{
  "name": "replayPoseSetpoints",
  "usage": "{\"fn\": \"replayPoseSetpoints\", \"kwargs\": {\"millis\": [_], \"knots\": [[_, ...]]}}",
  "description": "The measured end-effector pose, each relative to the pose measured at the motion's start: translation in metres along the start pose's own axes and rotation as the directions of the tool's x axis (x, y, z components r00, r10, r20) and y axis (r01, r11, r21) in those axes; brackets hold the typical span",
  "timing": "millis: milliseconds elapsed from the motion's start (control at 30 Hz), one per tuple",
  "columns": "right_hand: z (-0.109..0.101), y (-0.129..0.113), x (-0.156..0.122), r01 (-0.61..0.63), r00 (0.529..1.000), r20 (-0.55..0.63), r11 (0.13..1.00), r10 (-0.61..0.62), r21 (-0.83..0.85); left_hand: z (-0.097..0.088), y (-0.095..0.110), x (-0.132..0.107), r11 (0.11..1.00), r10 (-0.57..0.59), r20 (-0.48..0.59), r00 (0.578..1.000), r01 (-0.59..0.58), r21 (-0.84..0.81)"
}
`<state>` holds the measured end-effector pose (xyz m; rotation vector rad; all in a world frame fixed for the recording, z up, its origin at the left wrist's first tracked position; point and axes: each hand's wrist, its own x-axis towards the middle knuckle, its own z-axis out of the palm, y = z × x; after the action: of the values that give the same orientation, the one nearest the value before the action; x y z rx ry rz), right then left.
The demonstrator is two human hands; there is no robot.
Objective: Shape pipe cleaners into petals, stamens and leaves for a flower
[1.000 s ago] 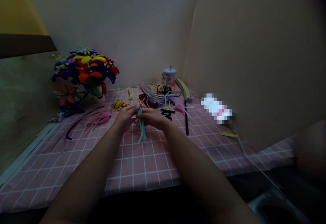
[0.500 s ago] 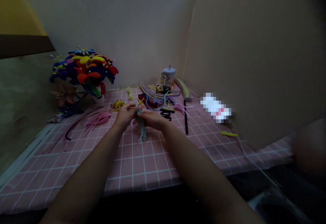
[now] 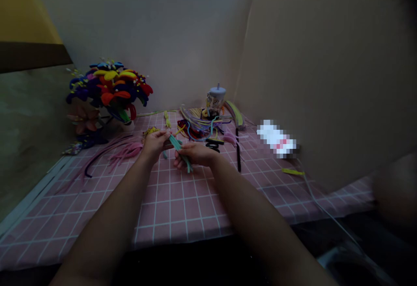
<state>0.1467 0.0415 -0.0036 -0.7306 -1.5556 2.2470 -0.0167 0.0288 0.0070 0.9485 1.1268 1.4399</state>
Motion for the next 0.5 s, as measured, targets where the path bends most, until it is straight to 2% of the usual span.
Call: {"fn": "replayPoseSetpoints", "kwargs": {"millis": [233,267,333,400,467,500], "knots": [[-0.013,-0.001,-0.004,-0.066,0.998,-0.003,0.996,0.066,-0.056,-0.009,-0.005,0.009,0.999,-0.015,-0.048,0.999,0.013,-0.036],[-0.015,-0.001,-0.005,-0.067,0.998,-0.007,0.996,0.067,-0.064,-0.01,-0.006,0.011,1.0,0.003,-0.051,0.999,-0.003,0.011],[-0.02,0.0,-0.005,-0.068,0.998,-0.013,0.992,0.067,-0.104,-0.013,-0.004,0.012,0.966,0.111,-0.046,0.993,-0.097,0.238],[-0.022,0.001,-0.004,-0.08,0.997,-0.011,0.98,0.079,-0.18,-0.015,0.002,0.01,0.837,0.265,0.006,0.964,-0.233,0.495],[-0.021,0.003,-0.002,-0.128,0.992,-0.028,0.943,0.125,-0.306,-0.014,0.011,0.004,0.678,0.383,0.108,0.917,-0.358,0.642],[-0.02,0.004,-0.001,-0.161,0.987,-0.044,0.908,0.156,-0.386,-0.011,0.015,-0.002,0.497,0.439,0.236,0.867,-0.453,0.74]]}}
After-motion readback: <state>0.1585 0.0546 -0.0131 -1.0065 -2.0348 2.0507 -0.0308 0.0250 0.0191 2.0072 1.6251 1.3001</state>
